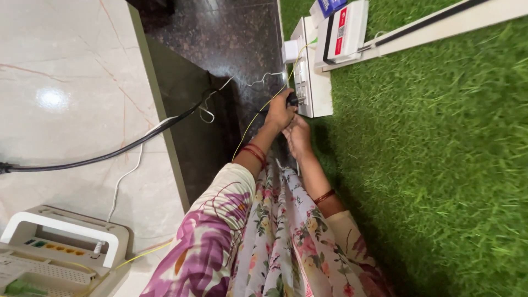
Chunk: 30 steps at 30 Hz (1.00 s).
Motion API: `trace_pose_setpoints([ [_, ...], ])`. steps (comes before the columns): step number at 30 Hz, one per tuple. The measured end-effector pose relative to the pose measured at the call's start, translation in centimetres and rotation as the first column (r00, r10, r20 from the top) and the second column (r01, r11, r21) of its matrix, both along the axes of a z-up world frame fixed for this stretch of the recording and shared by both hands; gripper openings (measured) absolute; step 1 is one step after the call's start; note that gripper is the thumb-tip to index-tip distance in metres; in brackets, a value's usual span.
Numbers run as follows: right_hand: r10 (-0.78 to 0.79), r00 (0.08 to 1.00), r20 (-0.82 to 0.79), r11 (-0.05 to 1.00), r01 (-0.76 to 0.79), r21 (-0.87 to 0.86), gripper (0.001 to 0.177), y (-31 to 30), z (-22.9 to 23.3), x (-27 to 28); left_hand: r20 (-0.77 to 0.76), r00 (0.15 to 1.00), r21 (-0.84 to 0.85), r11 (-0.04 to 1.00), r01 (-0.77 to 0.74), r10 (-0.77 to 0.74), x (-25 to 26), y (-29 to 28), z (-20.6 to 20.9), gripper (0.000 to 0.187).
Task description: The person connects a white power adapter to a white electronic device on a table, then plugs the adapter into a wall socket. They also connect a laptop charger to the laptop and place the device on the table.
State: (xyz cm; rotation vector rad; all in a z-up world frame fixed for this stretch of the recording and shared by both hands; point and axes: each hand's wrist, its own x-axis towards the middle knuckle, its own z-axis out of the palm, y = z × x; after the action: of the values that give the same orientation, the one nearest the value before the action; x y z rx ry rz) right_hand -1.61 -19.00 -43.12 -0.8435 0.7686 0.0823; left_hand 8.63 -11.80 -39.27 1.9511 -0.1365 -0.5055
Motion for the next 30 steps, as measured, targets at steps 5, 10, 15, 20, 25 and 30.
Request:
trace_pose_setpoints([
  [5,-0.006,1.000,0.002,1.000,0.006,-0.012,0.045,-0.4,0.0,0.2,-0.190,0.981,0.030,0.999,0.044,-0.038,0.6,0.3,-0.7,0.058],
  [10,0.017,0.999,0.039,0.998,-0.014,-0.064,0.048,0.1,0.3,-0.2,-0.106,0.993,-0.002,0.999,0.053,-0.053,0.5,0.6,-2.0,0.058],
  [15,0.047,0.998,0.030,0.989,-0.042,-0.140,0.044,0.9,0.9,-0.6,-0.152,0.988,0.015,0.999,0.040,-0.037,0.4,0.4,-2.9,0.059],
  [20,0.031,0.999,0.029,0.989,-0.027,-0.147,0.041,1.2,0.3,-0.6,-0.091,0.994,-0.033,0.998,0.052,-0.055,0.6,0.0,-3.7,0.057],
  [25,0.024,0.998,0.052,0.985,-0.014,-0.171,0.036,1.2,-0.7,-1.2,-0.091,0.995,-0.092,0.995,0.029,-0.037,0.2,-0.2,-4.6,0.060],
  [30,-0.007,0.998,0.061,0.972,0.021,-0.233,0.033,1.1,-0.8,-0.7,-0.096,0.995,-0.112,0.993,-0.045,0.034,0.5,0.0,-5.1,0.054],
])
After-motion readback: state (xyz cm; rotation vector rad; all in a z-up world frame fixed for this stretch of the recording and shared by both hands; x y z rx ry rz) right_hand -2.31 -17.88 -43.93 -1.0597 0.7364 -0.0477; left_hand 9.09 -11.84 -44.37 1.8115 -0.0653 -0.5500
